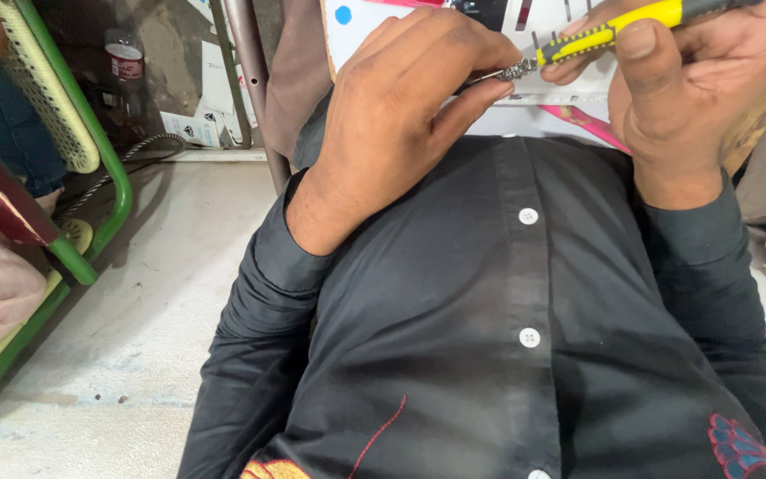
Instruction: The person reclines with a disassembled phone on their lap and uses a yellow-handled screwdriver to unscrew and remove components from the phone's rear panel. They hold the panel steady with one hand while driving screws with the other, working on the device throughout the clip.
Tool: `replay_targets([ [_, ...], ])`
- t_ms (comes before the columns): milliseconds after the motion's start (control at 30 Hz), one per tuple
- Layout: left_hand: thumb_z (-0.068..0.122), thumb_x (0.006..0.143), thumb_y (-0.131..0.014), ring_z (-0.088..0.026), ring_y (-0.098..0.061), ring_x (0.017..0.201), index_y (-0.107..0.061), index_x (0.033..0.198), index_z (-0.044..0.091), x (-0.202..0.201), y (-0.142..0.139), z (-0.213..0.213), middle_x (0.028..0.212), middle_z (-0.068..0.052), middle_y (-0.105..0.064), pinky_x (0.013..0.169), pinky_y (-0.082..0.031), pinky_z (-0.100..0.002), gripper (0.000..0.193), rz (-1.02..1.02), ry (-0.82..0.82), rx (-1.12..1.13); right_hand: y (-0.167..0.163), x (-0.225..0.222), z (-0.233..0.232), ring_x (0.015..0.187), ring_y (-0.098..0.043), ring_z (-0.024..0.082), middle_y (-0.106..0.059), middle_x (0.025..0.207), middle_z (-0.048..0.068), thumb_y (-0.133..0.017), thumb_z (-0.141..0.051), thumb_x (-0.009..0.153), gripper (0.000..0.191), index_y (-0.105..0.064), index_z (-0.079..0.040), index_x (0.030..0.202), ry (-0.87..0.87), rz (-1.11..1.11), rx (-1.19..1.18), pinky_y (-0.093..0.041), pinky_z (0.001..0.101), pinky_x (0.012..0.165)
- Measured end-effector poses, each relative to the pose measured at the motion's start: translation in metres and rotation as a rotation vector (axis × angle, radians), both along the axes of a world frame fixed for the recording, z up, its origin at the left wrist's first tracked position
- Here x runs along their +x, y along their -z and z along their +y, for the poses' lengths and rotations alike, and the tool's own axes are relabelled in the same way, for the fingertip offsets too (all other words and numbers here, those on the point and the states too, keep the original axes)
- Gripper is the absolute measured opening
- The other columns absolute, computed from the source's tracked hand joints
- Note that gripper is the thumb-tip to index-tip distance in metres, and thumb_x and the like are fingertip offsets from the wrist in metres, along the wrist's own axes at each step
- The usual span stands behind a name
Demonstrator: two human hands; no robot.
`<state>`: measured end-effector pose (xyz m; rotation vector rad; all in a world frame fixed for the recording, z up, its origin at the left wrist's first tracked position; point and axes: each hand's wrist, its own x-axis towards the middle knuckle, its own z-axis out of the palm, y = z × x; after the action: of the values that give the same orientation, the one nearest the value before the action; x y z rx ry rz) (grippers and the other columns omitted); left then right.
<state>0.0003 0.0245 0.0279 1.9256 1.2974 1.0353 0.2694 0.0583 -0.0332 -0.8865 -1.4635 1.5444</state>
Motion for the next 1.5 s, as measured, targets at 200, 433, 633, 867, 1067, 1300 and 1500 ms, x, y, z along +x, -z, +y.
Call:
replay_targets([
  [200, 0.010, 0.097, -0.083, -0.024, -0.064, 0.095, -0.065, 0.111, 0.007, 0.001, 0.000, 0.001, 0.102, -0.004, -0.065, 0.083, -0.050, -0.036, 0.023, -0.007, -0.012, 0.006, -0.001, 0.001, 0.000, 0.080, -0.066, 0.020, -0.071, 0.105, 0.020, -0.071, -0.038, 0.115, 0.051, -0.052, 0.008, 0.126, 0.014, -0.032, -0.015, -0.055, 0.0281, 0.072],
  [433, 0.004, 0.097, -0.082, -0.022, -0.065, 0.095, -0.062, 0.109, 0.005, 0.000, -0.001, 0.002, 0.104, -0.006, -0.064, 0.080, -0.051, -0.033, 0.023, -0.092, 0.044, -0.036, -0.003, 0.002, -0.002, 0.074, -0.064, 0.017, -0.072, 0.101, 0.019, -0.074, -0.042, 0.113, 0.054, -0.060, 0.010, 0.117, 0.033, -0.083, -0.036, -0.052, 0.0254, 0.066],
  [633, -0.006, 0.101, -0.077, -0.017, -0.066, 0.092, -0.057, 0.109, 0.001, -0.001, -0.001, -0.002, 0.110, -0.006, -0.060, 0.082, -0.056, -0.027, 0.022, -0.258, 0.097, -0.160, -0.008, 0.001, -0.003, 0.069, -0.062, 0.015, -0.073, 0.097, 0.018, -0.077, -0.045, 0.111, 0.058, -0.067, 0.012, 0.109, 0.046, -0.130, -0.064, -0.049, 0.0231, 0.060],
  [867, -0.009, 0.100, -0.074, -0.015, -0.065, 0.093, -0.056, 0.108, 0.001, -0.002, 0.002, -0.003, 0.105, -0.006, -0.060, 0.083, -0.056, -0.025, 0.022, -0.316, 0.135, -0.202, -0.012, 0.003, -0.006, 0.056, -0.055, 0.011, -0.069, 0.083, 0.014, -0.076, -0.049, 0.103, 0.060, -0.073, 0.011, 0.106, 0.086, -0.213, -0.109, -0.042, 0.0199, 0.052],
  [1067, -0.009, 0.099, -0.074, -0.016, -0.065, 0.095, -0.057, 0.108, 0.002, -0.002, 0.003, -0.002, 0.108, -0.006, -0.060, 0.085, -0.056, -0.025, 0.022, -0.326, 0.148, -0.194, -0.005, 0.006, -0.008, 0.062, -0.057, 0.012, -0.069, 0.086, 0.014, -0.076, -0.045, 0.107, 0.056, -0.071, 0.010, 0.106, 0.058, -0.157, -0.064, -0.043, 0.0203, 0.057],
  [1300, -0.007, 0.098, -0.075, -0.017, -0.064, 0.096, -0.057, 0.108, 0.003, 0.001, 0.005, -0.002, 0.108, -0.005, -0.061, 0.086, -0.055, -0.027, 0.023, -0.292, 0.146, -0.207, 0.010, 0.014, -0.011, 0.062, -0.056, 0.011, -0.067, 0.084, 0.012, -0.077, -0.042, 0.109, 0.053, -0.069, 0.010, 0.103, 0.070, -0.119, -0.056, -0.042, 0.0207, 0.057],
  [1500, -0.009, 0.095, -0.071, -0.018, -0.063, 0.097, -0.057, 0.107, 0.004, 0.000, 0.006, 0.000, 0.108, -0.004, -0.061, 0.087, -0.055, -0.028, 0.023, -0.278, 0.158, -0.164, 0.021, 0.020, -0.009, 0.062, -0.055, 0.011, -0.065, 0.081, 0.010, -0.078, -0.040, 0.111, 0.051, -0.067, 0.009, 0.100, 0.081, -0.104, -0.062, -0.041, 0.0210, 0.058],
])
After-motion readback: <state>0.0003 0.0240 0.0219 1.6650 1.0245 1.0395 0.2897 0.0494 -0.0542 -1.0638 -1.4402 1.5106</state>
